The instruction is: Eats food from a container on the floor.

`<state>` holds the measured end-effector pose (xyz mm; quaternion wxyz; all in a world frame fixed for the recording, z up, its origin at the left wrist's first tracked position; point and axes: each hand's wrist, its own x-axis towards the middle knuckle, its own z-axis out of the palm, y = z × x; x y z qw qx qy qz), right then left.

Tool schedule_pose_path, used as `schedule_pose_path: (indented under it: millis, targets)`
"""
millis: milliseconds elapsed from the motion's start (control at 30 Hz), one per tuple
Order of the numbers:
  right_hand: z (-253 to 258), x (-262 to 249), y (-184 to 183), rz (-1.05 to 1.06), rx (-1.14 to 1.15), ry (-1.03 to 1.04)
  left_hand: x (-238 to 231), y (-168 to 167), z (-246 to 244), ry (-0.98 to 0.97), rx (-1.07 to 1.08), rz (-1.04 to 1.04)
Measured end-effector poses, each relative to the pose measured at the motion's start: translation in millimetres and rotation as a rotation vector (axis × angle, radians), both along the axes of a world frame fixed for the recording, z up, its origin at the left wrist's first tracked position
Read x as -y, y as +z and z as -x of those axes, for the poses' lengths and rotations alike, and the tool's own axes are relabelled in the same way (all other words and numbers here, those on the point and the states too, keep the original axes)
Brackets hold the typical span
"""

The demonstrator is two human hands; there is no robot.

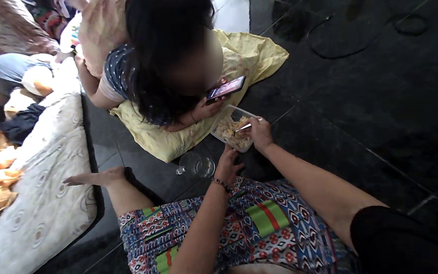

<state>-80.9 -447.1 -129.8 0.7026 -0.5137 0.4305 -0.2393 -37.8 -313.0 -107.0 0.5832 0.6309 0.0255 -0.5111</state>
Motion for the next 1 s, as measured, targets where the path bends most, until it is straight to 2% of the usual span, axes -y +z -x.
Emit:
schedule_pose_path:
  millis: [600, 733, 867, 1000]
  targets:
    - [7, 22, -1, -0.116, 0.064, -0.17, -1, 3, 1, 0.108, -0.054, 0.015]
    - [11, 29, 5, -0.128, 0.089, -0.207, -3, 7, 8, 0.202, -0.015, -0.066]
    - [18, 37, 24, -0.11, 0.136, -0.235, -2, 15, 13, 0.313, -0.031, -0.037]
    - [27, 39, 62, -0.071, 0.201, -0.221, 3, 38, 14, 0.335, -0.096, 0.091]
